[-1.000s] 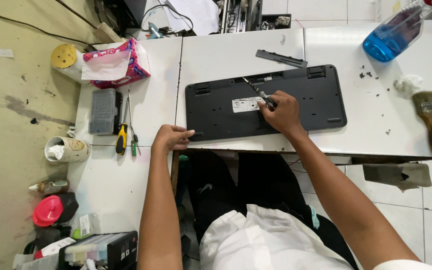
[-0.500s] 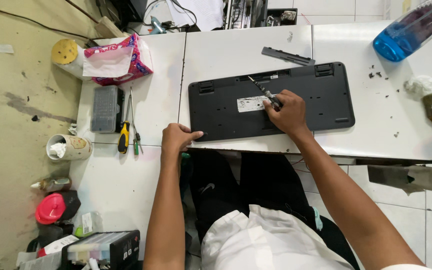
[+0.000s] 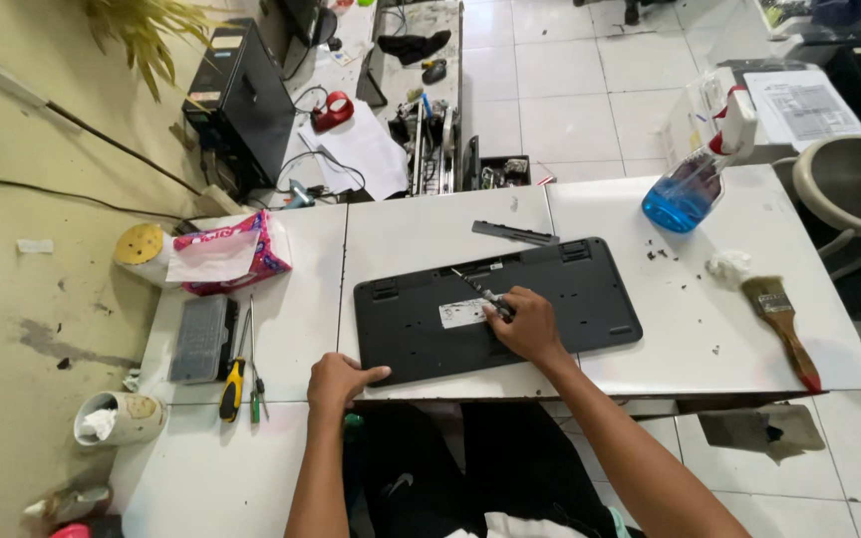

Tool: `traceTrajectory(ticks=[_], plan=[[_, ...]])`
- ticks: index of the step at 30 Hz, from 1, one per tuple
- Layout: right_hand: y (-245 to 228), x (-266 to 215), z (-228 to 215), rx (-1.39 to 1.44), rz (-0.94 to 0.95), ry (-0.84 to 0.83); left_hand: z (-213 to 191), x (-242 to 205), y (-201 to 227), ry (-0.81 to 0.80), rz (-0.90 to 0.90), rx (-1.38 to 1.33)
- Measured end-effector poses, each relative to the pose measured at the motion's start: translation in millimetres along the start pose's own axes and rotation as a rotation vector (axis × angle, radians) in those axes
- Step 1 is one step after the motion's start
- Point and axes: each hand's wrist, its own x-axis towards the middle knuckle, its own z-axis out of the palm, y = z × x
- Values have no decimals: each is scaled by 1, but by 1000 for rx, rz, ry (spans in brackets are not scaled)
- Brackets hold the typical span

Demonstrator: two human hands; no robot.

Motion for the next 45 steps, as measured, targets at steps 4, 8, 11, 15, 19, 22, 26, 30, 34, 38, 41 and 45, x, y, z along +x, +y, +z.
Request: traceTrajectory(ticks=[4,8,11,15,19,22,26,30,34,38,41,45], plan=[[2,-2,-6,28,-48,2,6,15,-11,-5,-28,-42],[11,-3,5,16,-100,46,6,27,-43,-91,-2,-406],[12,3,2,7,-111,62,-2,24,-39,-172,-4,-546],[14,1,5,-6,-117,81,-14,12,-29,-217,-10,-540],[14,2,5,-15,-125,76,-9,18,-28,-175,-9,-482],[13,1,4,0,-129,82,-5,19,-28,-133,-2,-431],[7,0,-1,45,-148,82,1,21,-28,-44,69,-291],[-1,1,-6,63,-156,75,20,52,-45,62,176,-114],[8,-1,1,40,-168,92,19,44,-40,67,160,-104],[3,1,-1,67,-159,91,11,24,-26,42,109,-133],[3,1,-3,73,-152,82,12,18,-17,36,90,-59],[-2,-2,-7,82,-151,109,18,25,-17,57,85,67]])
